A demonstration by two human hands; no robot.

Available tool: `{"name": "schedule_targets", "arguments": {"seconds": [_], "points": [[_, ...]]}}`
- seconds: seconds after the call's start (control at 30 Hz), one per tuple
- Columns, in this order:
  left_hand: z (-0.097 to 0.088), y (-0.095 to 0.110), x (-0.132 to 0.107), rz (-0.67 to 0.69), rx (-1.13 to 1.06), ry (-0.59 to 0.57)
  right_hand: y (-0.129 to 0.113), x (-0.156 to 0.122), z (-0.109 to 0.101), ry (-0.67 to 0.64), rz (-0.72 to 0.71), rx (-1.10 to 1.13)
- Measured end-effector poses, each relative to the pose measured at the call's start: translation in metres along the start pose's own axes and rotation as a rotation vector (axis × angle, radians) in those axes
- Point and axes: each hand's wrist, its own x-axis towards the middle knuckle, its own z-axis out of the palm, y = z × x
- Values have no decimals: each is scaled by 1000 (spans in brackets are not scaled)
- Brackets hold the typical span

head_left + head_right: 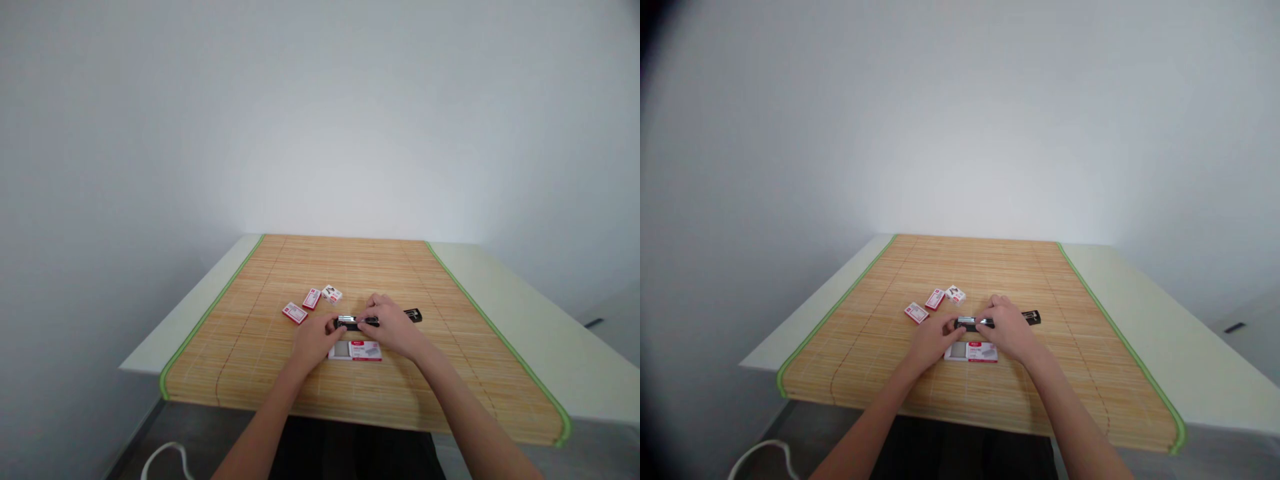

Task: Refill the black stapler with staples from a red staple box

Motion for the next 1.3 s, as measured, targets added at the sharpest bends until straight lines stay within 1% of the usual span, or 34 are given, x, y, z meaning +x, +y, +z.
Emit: {"name": "schedule_targets", "arguments": {"seconds": [0.17,0.3,0.53,0.83,0.93,1.0,1.07,1.13,1.23,1.3], "points": [[2,4,-1,18,-25,-22,-1,-2,8,6,27,8],[1,5,0,4,-44,-40,-5,-4,17,43,53,58],[-2,8,0,5,-39,-38,-9,-2,27,139,181,221],[-3,10,0,1,-48,-45,-23,12,39,232,274,149],[-4,10,0,1,-49,-47,-26,13,38,268,297,132],[-4,10,-1,-1,-52,-48,-28,12,34,310,298,124],[-4,9,-1,-1,-54,-41,-30,10,27,337,269,131],[-4,9,-1,2,-53,-39,-33,4,19,305,208,160],[-2,7,0,-1,-53,-48,-41,-7,12,170,104,209],[-1,6,1,-16,-59,-43,-46,-14,11,105,60,195]]}}
